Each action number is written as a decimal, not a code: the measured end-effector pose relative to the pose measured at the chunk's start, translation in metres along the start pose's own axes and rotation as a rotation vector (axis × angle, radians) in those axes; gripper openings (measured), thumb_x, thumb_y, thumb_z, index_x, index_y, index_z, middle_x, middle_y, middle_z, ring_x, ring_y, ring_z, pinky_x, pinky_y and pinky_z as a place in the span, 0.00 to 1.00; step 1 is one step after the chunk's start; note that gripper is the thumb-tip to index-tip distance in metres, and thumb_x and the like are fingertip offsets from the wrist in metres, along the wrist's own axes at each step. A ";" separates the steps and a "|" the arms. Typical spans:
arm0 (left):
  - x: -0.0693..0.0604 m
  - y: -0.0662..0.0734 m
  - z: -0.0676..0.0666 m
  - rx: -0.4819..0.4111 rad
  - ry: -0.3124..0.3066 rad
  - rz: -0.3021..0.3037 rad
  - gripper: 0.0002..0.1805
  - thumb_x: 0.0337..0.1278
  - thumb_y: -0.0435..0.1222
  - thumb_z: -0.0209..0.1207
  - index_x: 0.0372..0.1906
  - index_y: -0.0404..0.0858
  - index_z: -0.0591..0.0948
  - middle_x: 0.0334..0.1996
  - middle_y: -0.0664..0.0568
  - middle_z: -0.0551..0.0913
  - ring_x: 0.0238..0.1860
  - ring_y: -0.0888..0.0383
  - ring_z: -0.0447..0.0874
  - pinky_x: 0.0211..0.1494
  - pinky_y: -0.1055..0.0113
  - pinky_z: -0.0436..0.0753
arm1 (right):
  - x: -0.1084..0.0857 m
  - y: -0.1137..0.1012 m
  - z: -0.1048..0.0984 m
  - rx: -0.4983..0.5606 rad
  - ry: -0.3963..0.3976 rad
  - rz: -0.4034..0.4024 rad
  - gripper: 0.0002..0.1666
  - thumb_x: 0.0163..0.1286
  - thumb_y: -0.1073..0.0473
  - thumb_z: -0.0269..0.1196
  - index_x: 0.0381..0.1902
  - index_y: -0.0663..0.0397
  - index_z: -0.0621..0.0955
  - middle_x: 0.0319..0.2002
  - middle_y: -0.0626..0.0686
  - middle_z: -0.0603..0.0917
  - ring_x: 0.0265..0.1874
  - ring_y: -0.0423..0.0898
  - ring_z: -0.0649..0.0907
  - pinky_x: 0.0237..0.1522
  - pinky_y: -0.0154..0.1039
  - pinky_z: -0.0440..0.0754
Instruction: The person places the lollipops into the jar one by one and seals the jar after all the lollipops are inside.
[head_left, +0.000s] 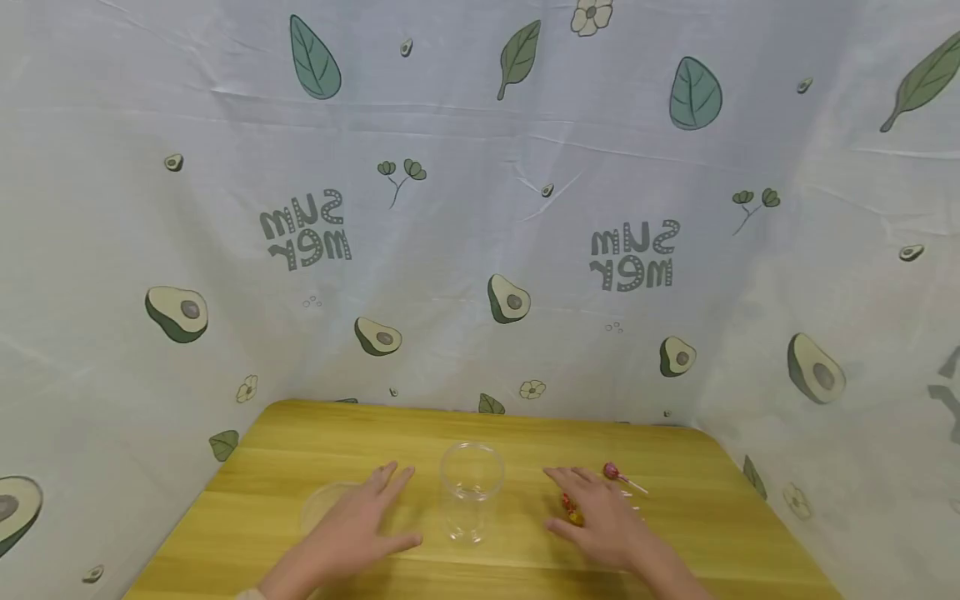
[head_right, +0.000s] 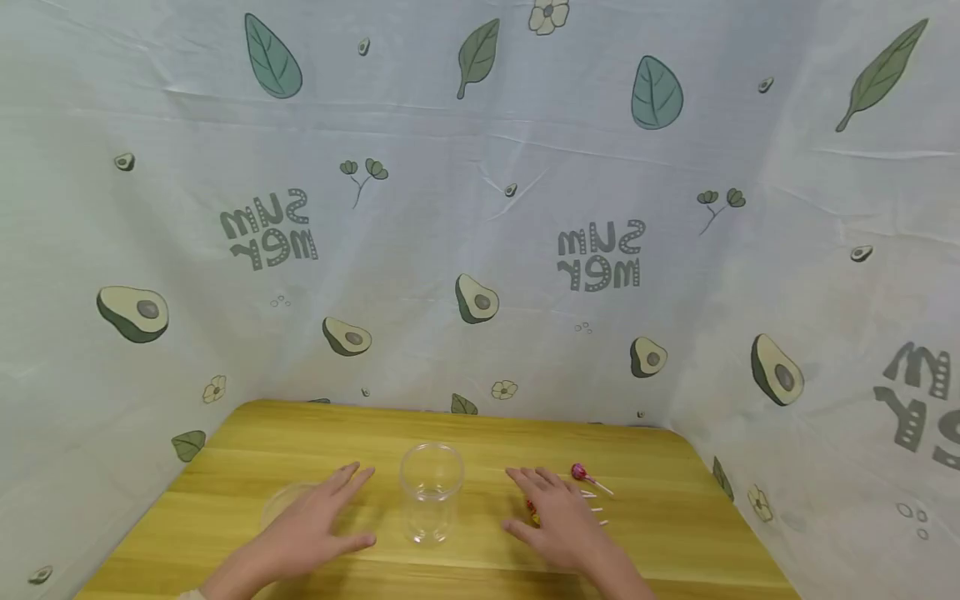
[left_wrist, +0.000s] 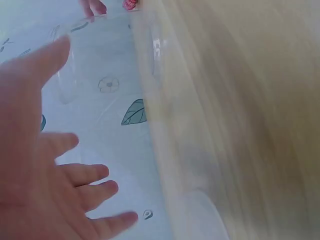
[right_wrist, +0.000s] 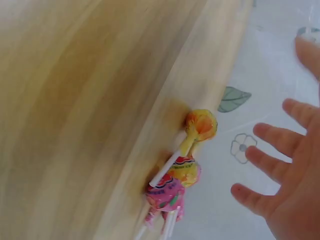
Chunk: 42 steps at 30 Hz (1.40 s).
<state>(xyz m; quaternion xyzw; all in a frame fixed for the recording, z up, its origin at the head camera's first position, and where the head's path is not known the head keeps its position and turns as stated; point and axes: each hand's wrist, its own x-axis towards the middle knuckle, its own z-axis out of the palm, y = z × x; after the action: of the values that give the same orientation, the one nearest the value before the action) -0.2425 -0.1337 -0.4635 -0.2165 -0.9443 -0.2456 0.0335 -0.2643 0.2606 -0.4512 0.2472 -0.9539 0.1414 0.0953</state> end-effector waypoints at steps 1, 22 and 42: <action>0.002 0.001 0.001 -0.030 0.025 -0.004 0.51 0.58 0.70 0.55 0.78 0.45 0.61 0.76 0.41 0.63 0.74 0.38 0.63 0.68 0.35 0.67 | 0.000 0.002 0.001 0.008 0.032 -0.008 0.38 0.69 0.38 0.64 0.71 0.48 0.73 0.66 0.55 0.78 0.65 0.60 0.76 0.60 0.67 0.72; 0.053 0.018 0.043 -0.636 0.124 0.004 0.50 0.55 0.50 0.71 0.77 0.37 0.60 0.71 0.41 0.66 0.71 0.40 0.63 0.64 0.41 0.74 | -0.011 0.012 0.008 0.189 0.154 0.035 0.25 0.70 0.50 0.67 0.61 0.52 0.81 0.60 0.50 0.82 0.60 0.54 0.80 0.57 0.59 0.78; 0.064 0.024 0.058 -0.670 0.123 0.017 0.52 0.49 0.48 0.75 0.77 0.41 0.61 0.71 0.40 0.66 0.71 0.41 0.65 0.64 0.41 0.73 | -0.020 0.024 0.017 0.277 0.171 0.093 0.25 0.70 0.51 0.67 0.61 0.55 0.80 0.59 0.49 0.83 0.59 0.55 0.81 0.59 0.55 0.78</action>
<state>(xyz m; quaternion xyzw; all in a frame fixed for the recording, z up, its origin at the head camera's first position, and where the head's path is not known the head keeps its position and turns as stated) -0.2875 -0.0620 -0.4923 -0.2080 -0.8055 -0.5546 0.0192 -0.2607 0.2839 -0.4773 0.2008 -0.9240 0.2962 0.1345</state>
